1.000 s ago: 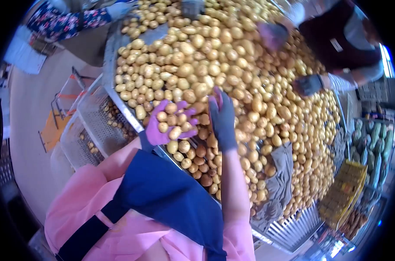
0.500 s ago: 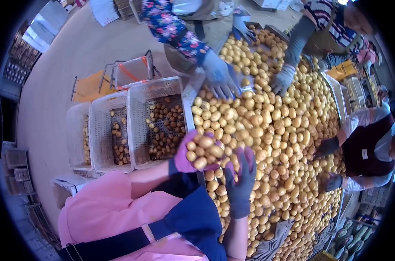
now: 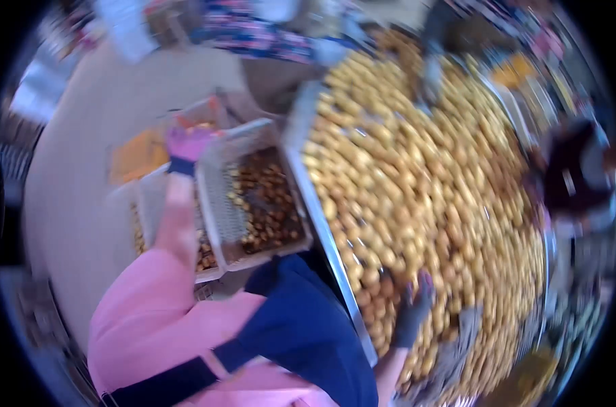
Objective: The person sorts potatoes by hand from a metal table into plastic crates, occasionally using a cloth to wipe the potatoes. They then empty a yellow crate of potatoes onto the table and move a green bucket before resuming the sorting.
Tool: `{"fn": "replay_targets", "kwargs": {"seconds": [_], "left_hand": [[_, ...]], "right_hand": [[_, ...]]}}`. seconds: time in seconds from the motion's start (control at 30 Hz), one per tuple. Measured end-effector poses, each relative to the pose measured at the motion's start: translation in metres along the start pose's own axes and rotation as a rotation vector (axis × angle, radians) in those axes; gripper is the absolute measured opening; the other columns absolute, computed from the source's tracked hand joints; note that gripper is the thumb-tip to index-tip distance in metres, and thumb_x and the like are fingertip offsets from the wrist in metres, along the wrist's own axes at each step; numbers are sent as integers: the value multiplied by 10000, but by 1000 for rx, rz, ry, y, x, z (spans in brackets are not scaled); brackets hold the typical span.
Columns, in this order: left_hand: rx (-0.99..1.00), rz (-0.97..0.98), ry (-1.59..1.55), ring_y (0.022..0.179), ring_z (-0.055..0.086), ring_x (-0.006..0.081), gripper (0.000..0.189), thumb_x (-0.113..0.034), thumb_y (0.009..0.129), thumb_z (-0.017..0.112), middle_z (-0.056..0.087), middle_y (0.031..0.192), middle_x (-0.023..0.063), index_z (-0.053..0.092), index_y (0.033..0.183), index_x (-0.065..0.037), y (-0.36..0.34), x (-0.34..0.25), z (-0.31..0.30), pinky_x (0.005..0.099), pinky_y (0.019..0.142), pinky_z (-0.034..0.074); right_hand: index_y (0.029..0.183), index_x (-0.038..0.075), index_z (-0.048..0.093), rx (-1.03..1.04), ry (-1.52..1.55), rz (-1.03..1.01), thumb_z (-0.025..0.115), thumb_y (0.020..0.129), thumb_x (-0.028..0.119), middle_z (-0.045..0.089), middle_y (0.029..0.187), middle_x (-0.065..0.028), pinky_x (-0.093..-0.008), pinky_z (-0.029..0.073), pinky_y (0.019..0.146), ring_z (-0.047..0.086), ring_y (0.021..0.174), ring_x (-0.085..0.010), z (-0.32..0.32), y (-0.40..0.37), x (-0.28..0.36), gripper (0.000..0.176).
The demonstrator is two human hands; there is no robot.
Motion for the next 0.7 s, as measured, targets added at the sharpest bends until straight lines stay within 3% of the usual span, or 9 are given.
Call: {"fn": "replay_targets", "kwargs": {"seconds": [0.07,0.13,0.2,0.27,0.33,0.47,0.57,0.67,0.7], "left_hand": [[183,-91,284,1171,444,306,481,-424,919,436,525,1253,84,487,1280,-110,-7,25,-45,443,1059,299],[-943,102,856,1141,503,270,366,-212,926,489,519,1254,117,484,1260,-64,-36,94,-63,370,1012,356],[-816,-228,1450,1115,496,290,351,-199,895,547,515,1218,150,519,1205,-38,-27,195,-32,373,980,363],[44,-217,2281,1131,463,332,366,-218,892,547,494,1221,159,524,1219,-56,-20,263,-11,439,981,333],[566,-127,2440,1221,382,326,474,-284,867,590,425,1307,132,490,1282,-79,-31,334,28,458,1025,282],[769,-410,2304,1296,289,354,577,-395,816,599,368,1383,119,465,1328,-164,-62,403,21,613,1040,138],[866,-467,2439,1281,309,361,598,-425,833,559,402,1359,128,420,1354,-165,-69,419,10,649,1027,110],[743,-578,2358,1281,316,353,586,-399,839,556,419,1346,121,418,1351,-150,-58,399,2,641,1022,123],[792,-646,2456,1337,266,348,600,-435,854,537,409,1377,129,406,1367,-154,-54,393,2,604,1059,92]], "right_hand": [[1317,63,461,-78,-79,43,629,859,259,493,1279,-203,-429,348,1021,453,1191,-367,3,-45,-53,526],[1402,154,357,31,-459,272,664,768,500,361,1397,-213,-548,275,1031,311,1286,-433,-5,-80,-70,785],[1458,237,224,194,-480,655,681,723,556,199,1482,-208,-644,187,1024,165,1351,-476,-6,-113,-72,922],[1449,225,256,144,-339,642,712,682,570,226,1467,-216,-649,218,1002,230,1326,-451,12,-132,-69,957],[1439,141,267,8,-429,499,707,698,542,298,1419,-227,-604,268,1001,311,1282,-414,34,-121,-37,951],[1315,91,417,26,-401,433,586,837,342,373,1376,-182,-590,279,990,333,1260,-417,80,-61,3,566],[1333,132,413,64,-327,271,550,827,246,334,1437,-125,-739,241,926,307,1334,-287,122,-11,33,536],[1391,172,364,-48,39,80,591,837,211,202,1502,-152,-744,193,955,188,1385,-356,90,-10,52,600],[1375,160,400,-70,164,38,614,838,171,204,1497,-179,-505,230,1091,157,1390,-371,79,-16,47,578]]}}
Point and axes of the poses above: each hand's wrist, its own y-axis towards the middle knuckle, its own z-axis out of the palm, x = y × z, the point moved 7 cm from there along y, towards the middle knuckle
